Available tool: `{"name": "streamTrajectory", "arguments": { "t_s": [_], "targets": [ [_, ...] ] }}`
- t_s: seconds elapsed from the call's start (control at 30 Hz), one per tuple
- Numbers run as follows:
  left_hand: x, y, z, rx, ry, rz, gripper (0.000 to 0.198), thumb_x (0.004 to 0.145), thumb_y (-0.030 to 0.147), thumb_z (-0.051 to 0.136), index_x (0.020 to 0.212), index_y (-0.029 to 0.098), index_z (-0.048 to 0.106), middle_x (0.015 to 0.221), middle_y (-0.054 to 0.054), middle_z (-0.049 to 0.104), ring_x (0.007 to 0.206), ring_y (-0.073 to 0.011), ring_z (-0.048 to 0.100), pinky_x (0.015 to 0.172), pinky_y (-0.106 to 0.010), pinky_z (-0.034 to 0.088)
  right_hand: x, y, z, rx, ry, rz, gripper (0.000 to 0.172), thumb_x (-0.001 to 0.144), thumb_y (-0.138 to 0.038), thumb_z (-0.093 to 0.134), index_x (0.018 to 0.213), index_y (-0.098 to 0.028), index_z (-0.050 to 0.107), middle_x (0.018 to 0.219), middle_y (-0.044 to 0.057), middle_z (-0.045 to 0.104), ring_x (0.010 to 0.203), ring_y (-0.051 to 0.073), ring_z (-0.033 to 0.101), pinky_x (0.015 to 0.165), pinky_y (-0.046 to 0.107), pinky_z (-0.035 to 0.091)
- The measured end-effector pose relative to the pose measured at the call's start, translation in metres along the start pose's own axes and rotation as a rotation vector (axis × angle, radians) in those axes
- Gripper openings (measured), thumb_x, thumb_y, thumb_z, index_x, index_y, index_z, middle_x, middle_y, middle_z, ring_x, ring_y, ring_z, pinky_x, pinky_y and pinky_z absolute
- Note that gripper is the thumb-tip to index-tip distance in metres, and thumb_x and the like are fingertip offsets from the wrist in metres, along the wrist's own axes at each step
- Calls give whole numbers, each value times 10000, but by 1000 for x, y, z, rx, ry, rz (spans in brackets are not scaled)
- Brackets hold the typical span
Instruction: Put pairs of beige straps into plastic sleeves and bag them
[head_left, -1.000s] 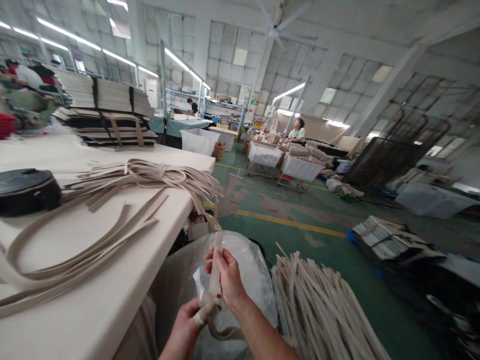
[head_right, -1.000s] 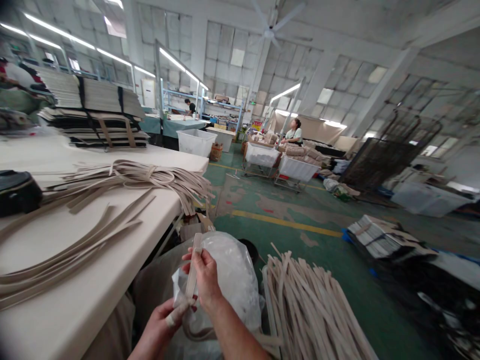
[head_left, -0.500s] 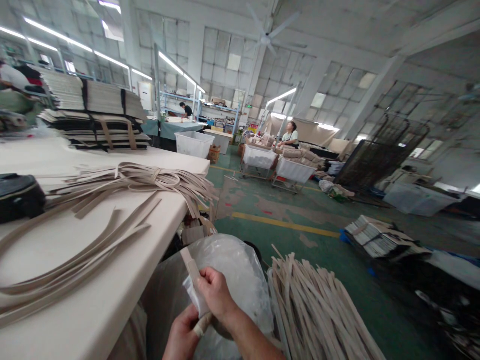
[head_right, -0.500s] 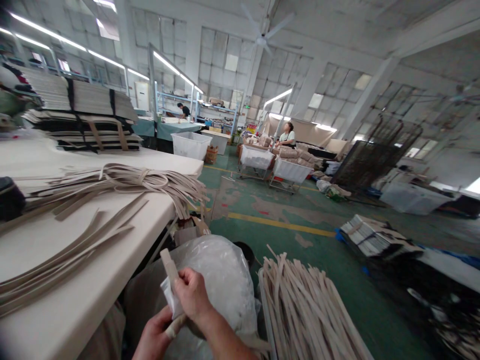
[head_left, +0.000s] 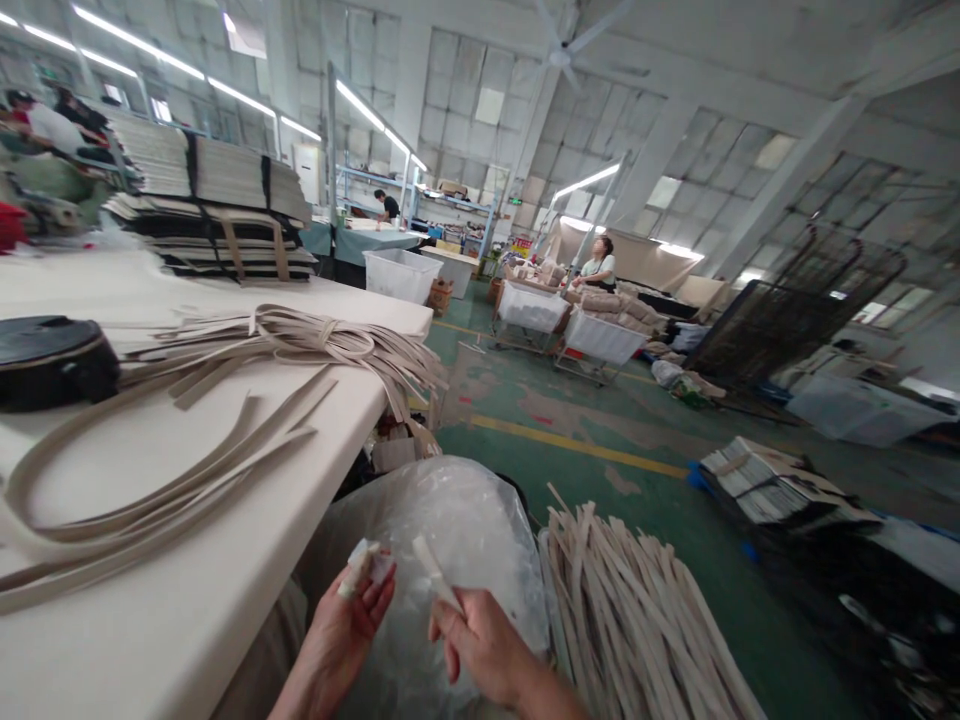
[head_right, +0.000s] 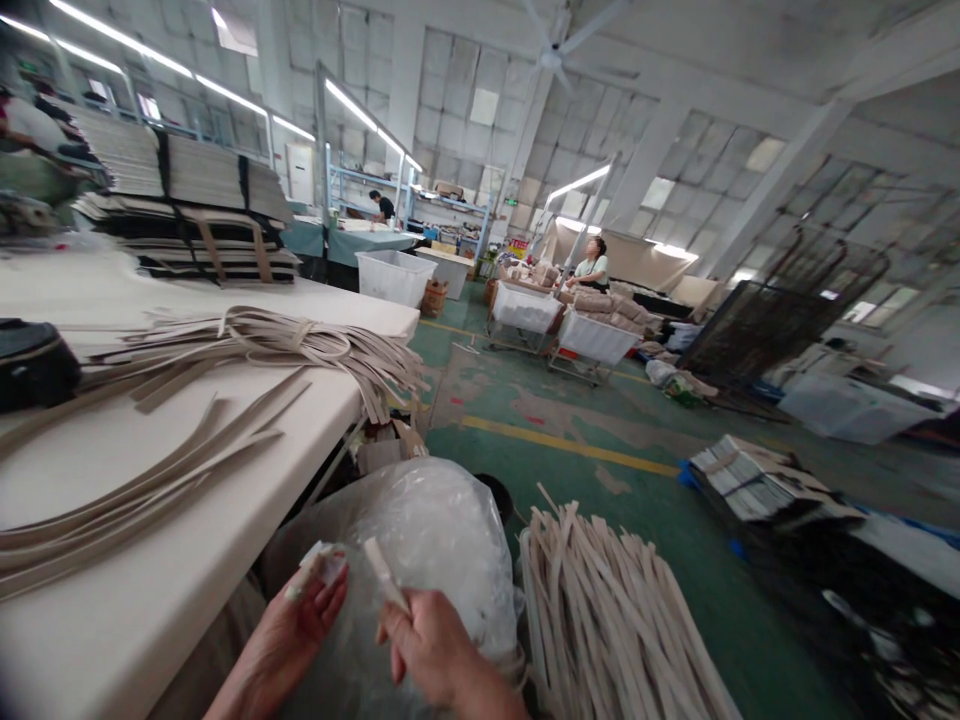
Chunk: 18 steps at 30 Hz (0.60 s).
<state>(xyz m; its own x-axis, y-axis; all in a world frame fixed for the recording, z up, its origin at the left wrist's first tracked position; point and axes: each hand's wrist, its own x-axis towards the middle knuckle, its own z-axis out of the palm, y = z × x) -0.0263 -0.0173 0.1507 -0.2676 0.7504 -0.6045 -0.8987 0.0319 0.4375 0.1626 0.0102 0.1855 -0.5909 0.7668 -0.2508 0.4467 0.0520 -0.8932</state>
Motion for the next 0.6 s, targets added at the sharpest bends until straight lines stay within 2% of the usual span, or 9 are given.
{"name": "streamTrajectory", "arguments": {
  "t_s": [0.07, 0.17, 0.27, 0.4, 0.5, 0.6],
  "targets": [
    [-2, 0, 0, 4, -8, -14, 98, 813, 76, 641, 861, 141, 697, 802, -55, 755, 678, -158, 720, 617, -232, 592, -10, 0, 8, -65, -36, -4, 424, 961, -458, 428, 810, -143, 667, 457, -40, 523, 475, 111, 541, 610, 205, 443],
    [-3, -1, -3, 26, -64, -25, 103, 777, 123, 715, 878, 142, 703, 834, -58, 759, 702, -158, 719, 647, -232, 594, -13, -2, 15, -72, -82, 13, 396, 961, -413, 426, 811, -148, 679, 454, -45, 516, 460, 114, 534, 611, 207, 452],
    [-2, -3, -6, 56, -115, -21, 224, 690, 188, 815, 886, 148, 715, 857, -51, 761, 716, -162, 714, 651, -235, 595, -9, -2, 19, -50, -109, 33, 388, 954, -392, 425, 792, -151, 682, 443, -46, 508, 449, 115, 527, 603, 206, 455],
    [-5, -5, -7, 105, -166, -26, 437, 500, 327, 935, 838, 137, 735, 821, -48, 760, 694, -160, 698, 627, -228, 586, -4, -2, 20, -37, -125, 28, 380, 943, -383, 433, 769, -154, 682, 443, -46, 510, 446, 111, 519, 590, 203, 446],
    [-9, -6, -4, 150, -168, -37, 507, 425, 382, 955, 812, 131, 745, 791, -50, 756, 674, -151, 684, 623, -225, 578, 1, 0, 21, 38, -175, 65, 381, 939, -399, 425, 788, -151, 672, 454, -52, 515, 354, 86, 421, 456, 185, 379],
    [-10, -8, -3, 201, -187, -52, 510, 416, 397, 954, 790, 116, 751, 747, -56, 743, 623, -137, 663, 598, -219, 563, 7, 1, 23, 152, -261, 116, 421, 939, -464, 414, 806, -143, 650, 460, -51, 515, 290, 72, 339, 341, 173, 262]
  ]
}}
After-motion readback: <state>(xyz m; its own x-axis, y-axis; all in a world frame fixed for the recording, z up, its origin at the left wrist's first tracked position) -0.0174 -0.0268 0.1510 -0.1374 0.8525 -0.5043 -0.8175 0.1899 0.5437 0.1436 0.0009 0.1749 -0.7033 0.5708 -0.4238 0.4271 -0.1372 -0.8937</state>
